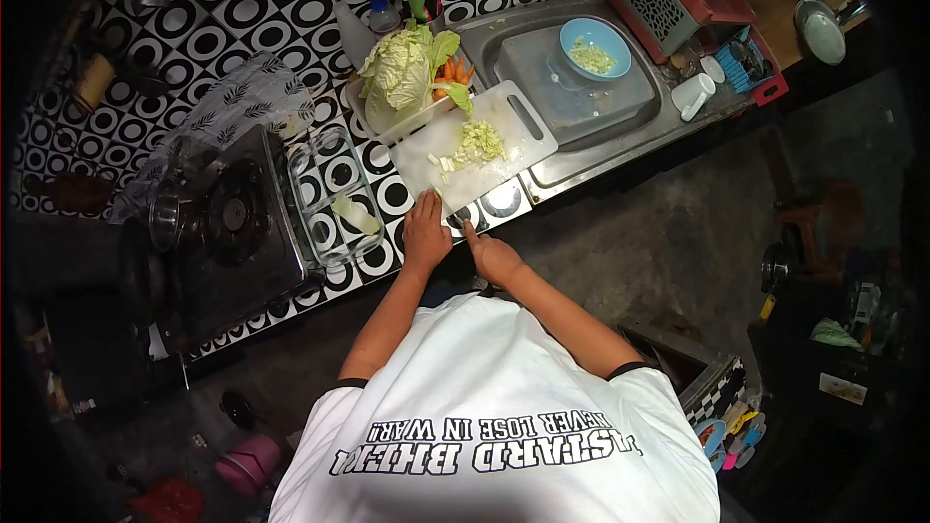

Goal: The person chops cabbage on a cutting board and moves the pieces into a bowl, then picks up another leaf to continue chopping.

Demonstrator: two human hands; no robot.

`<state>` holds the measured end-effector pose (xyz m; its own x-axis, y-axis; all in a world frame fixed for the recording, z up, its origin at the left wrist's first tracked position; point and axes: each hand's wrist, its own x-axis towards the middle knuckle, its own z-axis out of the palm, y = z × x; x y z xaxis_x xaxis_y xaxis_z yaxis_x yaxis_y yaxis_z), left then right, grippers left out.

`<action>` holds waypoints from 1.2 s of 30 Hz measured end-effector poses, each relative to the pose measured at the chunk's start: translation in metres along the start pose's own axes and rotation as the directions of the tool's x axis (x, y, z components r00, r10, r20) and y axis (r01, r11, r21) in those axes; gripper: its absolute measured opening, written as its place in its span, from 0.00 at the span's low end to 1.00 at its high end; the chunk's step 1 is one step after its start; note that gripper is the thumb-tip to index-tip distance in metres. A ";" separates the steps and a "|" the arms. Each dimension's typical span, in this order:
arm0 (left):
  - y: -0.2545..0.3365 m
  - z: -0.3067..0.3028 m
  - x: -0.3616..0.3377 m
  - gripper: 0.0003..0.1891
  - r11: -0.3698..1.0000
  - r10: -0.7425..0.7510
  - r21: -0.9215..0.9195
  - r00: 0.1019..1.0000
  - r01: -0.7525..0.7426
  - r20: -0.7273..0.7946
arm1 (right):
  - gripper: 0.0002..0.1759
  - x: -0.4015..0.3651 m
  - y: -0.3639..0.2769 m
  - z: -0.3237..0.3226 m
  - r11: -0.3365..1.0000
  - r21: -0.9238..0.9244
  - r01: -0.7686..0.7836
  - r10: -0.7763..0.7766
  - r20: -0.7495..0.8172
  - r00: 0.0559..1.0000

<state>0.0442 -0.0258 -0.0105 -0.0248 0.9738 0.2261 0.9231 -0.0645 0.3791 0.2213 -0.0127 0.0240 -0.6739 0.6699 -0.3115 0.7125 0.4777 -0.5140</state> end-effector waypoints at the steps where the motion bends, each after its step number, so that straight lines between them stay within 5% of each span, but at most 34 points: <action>1: 0.000 0.000 0.000 0.31 1.000 -0.001 0.000 1.000 0.001 0.001 | 0.39 -0.002 0.001 0.002 1.000 0.001 0.000 0.000 0.001 1.000; 25: -0.001 -0.006 0.003 0.31 1.000 0.016 -0.008 0.999 -0.016 0.033 | 0.34 -0.010 0.007 -0.005 0.994 0.093 -0.060 0.063 -0.036 0.997; 36: -0.002 -0.006 0.002 0.32 1.000 0.007 -0.004 0.998 -0.007 0.065 | 0.37 0.014 0.010 0.005 0.999 -0.035 0.031 -0.035 -0.117 0.992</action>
<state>0.0397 -0.0252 -0.0056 0.0068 0.9854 0.1702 0.9215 -0.0722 0.3816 0.2178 -0.0013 0.0104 -0.6707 0.7150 -0.1974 0.6978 0.5180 -0.4948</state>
